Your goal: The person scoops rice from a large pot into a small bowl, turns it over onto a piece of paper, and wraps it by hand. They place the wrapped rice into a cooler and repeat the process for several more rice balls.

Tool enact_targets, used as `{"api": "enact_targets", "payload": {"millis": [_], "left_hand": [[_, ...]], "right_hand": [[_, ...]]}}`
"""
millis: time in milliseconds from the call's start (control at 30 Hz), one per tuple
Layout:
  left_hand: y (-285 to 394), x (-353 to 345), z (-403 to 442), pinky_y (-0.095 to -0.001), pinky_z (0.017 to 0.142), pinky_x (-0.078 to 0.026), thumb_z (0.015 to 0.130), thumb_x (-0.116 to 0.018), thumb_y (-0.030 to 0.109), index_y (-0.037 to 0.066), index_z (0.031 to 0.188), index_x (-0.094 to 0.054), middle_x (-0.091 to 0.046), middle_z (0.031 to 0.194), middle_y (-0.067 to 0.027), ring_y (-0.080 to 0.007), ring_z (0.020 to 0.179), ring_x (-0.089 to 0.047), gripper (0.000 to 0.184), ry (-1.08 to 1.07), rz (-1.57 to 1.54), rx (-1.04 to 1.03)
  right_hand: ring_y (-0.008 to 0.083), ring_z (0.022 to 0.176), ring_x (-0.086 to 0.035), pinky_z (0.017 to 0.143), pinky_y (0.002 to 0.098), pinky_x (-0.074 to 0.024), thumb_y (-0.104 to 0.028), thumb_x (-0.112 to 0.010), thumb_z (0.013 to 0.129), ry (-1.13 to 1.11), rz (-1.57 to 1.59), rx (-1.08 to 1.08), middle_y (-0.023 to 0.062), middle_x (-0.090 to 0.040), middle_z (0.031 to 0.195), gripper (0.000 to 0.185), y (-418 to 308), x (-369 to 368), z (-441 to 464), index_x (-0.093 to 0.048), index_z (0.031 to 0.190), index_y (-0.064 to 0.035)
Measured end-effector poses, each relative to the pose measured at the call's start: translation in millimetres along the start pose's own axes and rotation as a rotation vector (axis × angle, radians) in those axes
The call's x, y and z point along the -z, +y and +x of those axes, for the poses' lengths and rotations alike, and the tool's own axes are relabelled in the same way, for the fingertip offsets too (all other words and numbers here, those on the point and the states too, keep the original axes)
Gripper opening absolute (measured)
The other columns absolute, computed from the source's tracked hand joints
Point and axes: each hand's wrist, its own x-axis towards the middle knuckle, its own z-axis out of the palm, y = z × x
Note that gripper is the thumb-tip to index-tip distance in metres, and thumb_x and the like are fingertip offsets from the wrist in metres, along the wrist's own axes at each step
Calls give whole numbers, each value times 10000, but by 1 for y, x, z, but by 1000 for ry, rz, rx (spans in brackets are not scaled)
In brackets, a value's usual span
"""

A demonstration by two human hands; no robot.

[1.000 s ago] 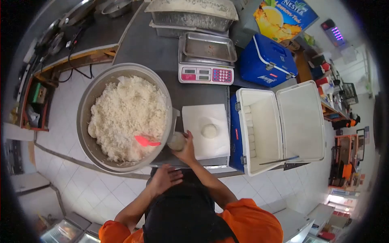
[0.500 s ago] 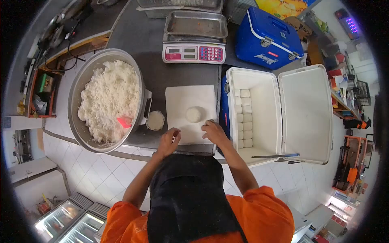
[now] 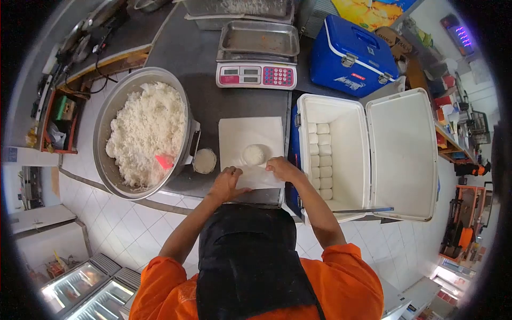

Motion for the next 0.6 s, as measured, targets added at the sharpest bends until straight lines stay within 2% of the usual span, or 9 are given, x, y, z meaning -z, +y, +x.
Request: {"api": "enact_targets", "payload": {"millis": [67, 200, 267, 300, 367, 400, 467, 600], "left_hand": [[-1, 3, 0, -473, 937, -501, 821, -688, 577, -27, 1150, -601, -645, 1027, -265, -424, 1037, -624, 693, -39, -73, 30], [7, 5, 8, -462, 898, -520, 816, -711, 550, -26, 1111, -631, -660, 980, -273, -417, 989, -650, 652, -47, -134, 158], [6, 4, 11, -463, 841, -527, 858, -708, 399, -12, 1041, -656, -659, 915, -260, -413, 940, -654, 452, -93, -89, 195], [2, 0, 10, -463, 841, -527, 858, -708, 399, -12, 1041, -656, -659, 915, -260, -413, 940, -654, 452, -91, -89, 196], [-10, -7, 12, -485, 782, -523, 875, -674, 249, 6, 947, -671, -656, 890, -230, -416, 883, -643, 254, -18, -127, 145], [-8, -2, 14, -485, 782, -523, 875, -674, 249, 6, 947, -671, -656, 890, -230, -416, 883, -643, 254, -13, -124, 143], [-1, 9, 18, -501, 746, -516, 857, -652, 152, 22, 894, -671, -652, 864, -215, -418, 837, -629, 137, 141, -162, 129], [-18, 10, 49, -498, 743, -521, 847, -656, 140, 31, 882, -684, -657, 863, -209, -400, 826, -634, 118, 226, -121, 31]], "right_hand": [[396, 969, -622, 855, 471, -466, -176, -611, 892, 41, -19, 77, 222, -662, 949, 189, 3, -4, -2, -664, 890, 5], [407, 970, -621, 860, 468, -467, -172, -597, 901, 64, 24, 14, 227, -663, 958, 199, 2, -3, -2, -656, 893, 18], [392, 970, -617, 876, 444, -475, -110, -573, 927, 33, -65, 24, 223, -658, 946, 160, 1, -3, 0, -642, 909, 33], [392, 970, -617, 876, 444, -475, -110, -573, 927, 32, -67, 25, 223, -658, 946, 160, 0, -3, -2, -642, 909, 33], [387, 998, -607, 894, 465, -465, -136, -583, 931, 38, -92, -29, 197, -654, 984, 172, -4, -3, -9, -653, 927, 22], [387, 998, -607, 894, 465, -465, -136, -583, 931, 41, -95, -25, 197, -654, 984, 172, -19, 1, -19, -653, 927, 22], [373, 1030, -617, 857, 447, -492, -230, -607, 914, 419, -80, 231, 200, -644, 1068, 227, -58, 8, -47, -695, 977, -31], [343, 1055, -619, 829, 433, -515, -243, -632, 906, 396, -109, 99, 174, -626, 1181, 222, -56, 7, -48, -718, 990, -57]]}}
